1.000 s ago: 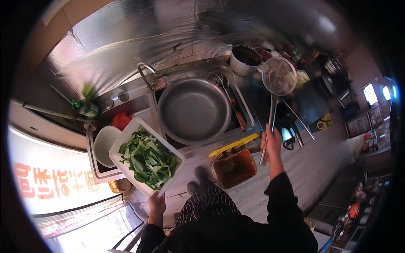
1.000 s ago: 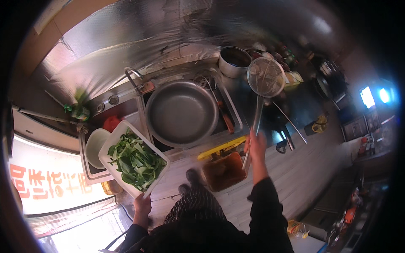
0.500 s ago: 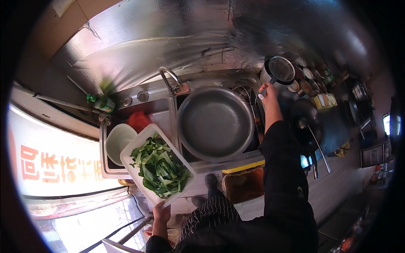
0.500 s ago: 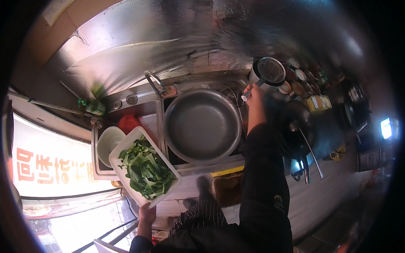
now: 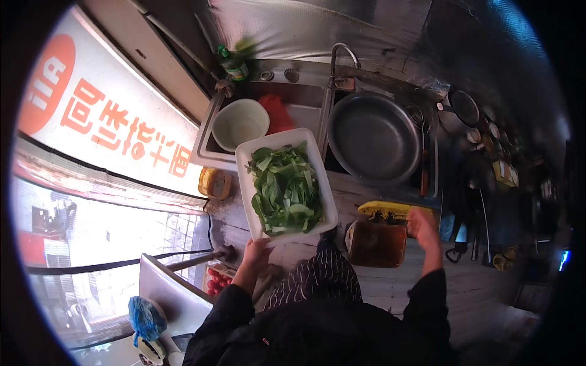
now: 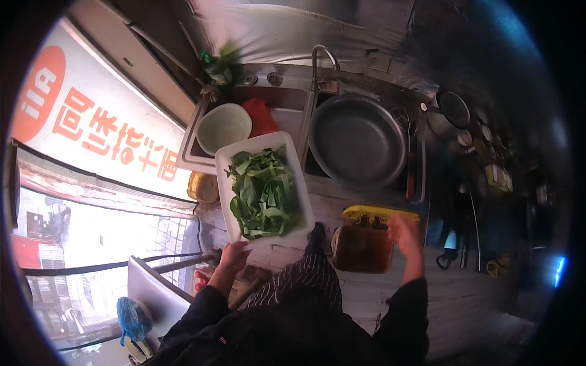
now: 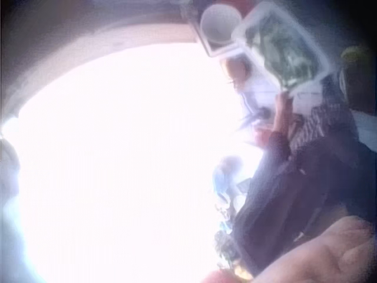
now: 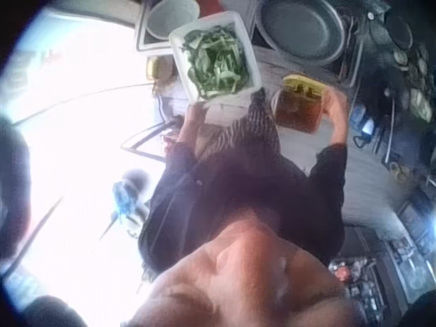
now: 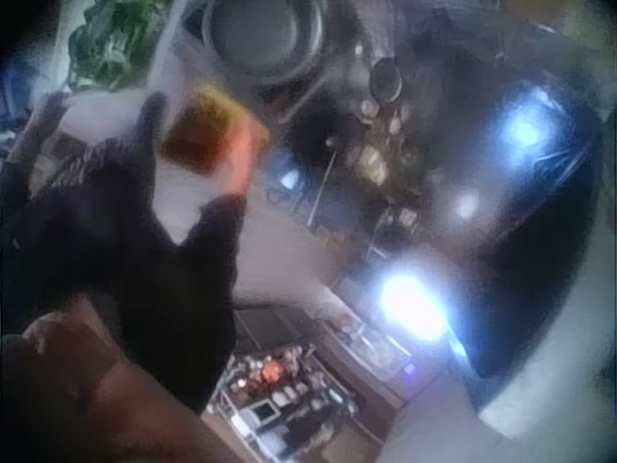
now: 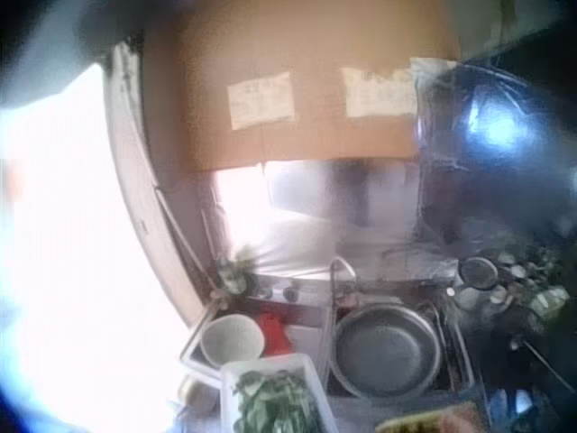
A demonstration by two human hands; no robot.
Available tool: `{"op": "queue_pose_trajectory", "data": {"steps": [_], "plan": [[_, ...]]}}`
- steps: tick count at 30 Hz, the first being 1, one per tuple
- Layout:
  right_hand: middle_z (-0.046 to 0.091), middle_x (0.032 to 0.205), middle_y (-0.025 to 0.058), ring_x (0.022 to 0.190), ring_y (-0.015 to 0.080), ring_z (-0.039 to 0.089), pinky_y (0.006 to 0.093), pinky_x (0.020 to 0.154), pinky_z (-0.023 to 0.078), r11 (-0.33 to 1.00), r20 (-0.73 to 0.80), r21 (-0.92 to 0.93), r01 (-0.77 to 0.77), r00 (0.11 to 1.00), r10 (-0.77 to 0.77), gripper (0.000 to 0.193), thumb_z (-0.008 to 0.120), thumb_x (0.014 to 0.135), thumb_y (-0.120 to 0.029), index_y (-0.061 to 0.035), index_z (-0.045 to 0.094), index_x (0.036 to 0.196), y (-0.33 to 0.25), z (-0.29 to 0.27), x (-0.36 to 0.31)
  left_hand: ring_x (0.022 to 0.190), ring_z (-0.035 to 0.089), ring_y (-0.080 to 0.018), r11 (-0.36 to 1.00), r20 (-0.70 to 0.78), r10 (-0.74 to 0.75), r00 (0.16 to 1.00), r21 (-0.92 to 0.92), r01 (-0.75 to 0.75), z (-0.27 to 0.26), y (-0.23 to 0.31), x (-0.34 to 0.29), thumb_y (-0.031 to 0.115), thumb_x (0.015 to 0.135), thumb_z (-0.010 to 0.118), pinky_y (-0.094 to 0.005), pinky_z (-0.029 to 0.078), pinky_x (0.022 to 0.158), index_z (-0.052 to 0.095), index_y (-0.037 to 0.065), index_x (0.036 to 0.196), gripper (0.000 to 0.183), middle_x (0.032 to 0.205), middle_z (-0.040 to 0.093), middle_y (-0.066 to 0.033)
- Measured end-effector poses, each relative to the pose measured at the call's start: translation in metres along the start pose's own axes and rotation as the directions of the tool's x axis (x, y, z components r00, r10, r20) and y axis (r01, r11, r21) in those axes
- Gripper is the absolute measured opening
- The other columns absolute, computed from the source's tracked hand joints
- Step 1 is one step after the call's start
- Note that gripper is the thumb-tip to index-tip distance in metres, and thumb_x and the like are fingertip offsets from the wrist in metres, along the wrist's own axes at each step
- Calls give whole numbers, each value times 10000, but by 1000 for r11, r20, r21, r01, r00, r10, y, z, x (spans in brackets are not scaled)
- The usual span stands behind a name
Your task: The person moves a tray of leafy greens from the sink area to a prep table, then unpacks a bag of greens. They repeatedly pick individual stems, remove the lower parts by hand, and place the trimmed greens into a bowl while discarding the removed parts into a bin.
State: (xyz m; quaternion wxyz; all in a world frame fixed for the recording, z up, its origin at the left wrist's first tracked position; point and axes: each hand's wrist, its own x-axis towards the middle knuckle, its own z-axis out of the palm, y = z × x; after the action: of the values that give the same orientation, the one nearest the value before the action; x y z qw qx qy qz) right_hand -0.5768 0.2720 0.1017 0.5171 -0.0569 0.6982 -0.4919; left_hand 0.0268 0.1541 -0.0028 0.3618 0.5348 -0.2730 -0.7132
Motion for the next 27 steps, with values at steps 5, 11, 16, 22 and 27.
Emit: {"op": "queue_pose_trajectory", "data": {"steps": [5,11,16,22,27], "plan": [[765,1062,81,853,156,718,327,716,612,989,48,-54,-135,989,138,322,692,1087,-274,-63,718,1330,136,-25,-166,1019,746,-363,975,16,-166,986,-148,167,-7,22,-96,-10,984,615,-505,638,884,626,-71,1322,344,1119,716,-201],[751,1146,61,920,146,720,327,771,608,992,106,-115,-46,993,58,389,726,1073,-250,-56,685,1407,189,-54,-269,885,724,-276,974,146,-143,979,196,113,61,19,-154,10,975,640,-416,617,736,680,-18,1226,255,1011,718,-129],[751,1124,66,918,134,725,306,766,612,983,72,-33,178,982,-175,429,757,1054,-227,-22,669,1421,197,-88,-322,837,705,-266,938,226,-278,934,272,214,188,4,-194,-2,973,630,-391,609,734,694,-36,1170,210,976,723,-159],[764,991,70,839,127,726,300,722,617,967,-286,161,200,947,-148,337,738,1052,-168,6,710,1339,271,-238,-441,969,730,-321,879,435,-447,782,377,293,311,-107,-294,-11,993,622,-441,630,834,603,-84,1296,313,1119,707,-183],[773,953,64,819,110,714,294,710,604,949,-606,-46,312,746,-274,281,768,998,-102,-2,753,1260,324,-387,-545,970,711,-294,732,399,-635,662,586,349,405,-260,-371,-25,985,595,-392,615,745,610,-78,1267,287,1168,706,-208]]}}
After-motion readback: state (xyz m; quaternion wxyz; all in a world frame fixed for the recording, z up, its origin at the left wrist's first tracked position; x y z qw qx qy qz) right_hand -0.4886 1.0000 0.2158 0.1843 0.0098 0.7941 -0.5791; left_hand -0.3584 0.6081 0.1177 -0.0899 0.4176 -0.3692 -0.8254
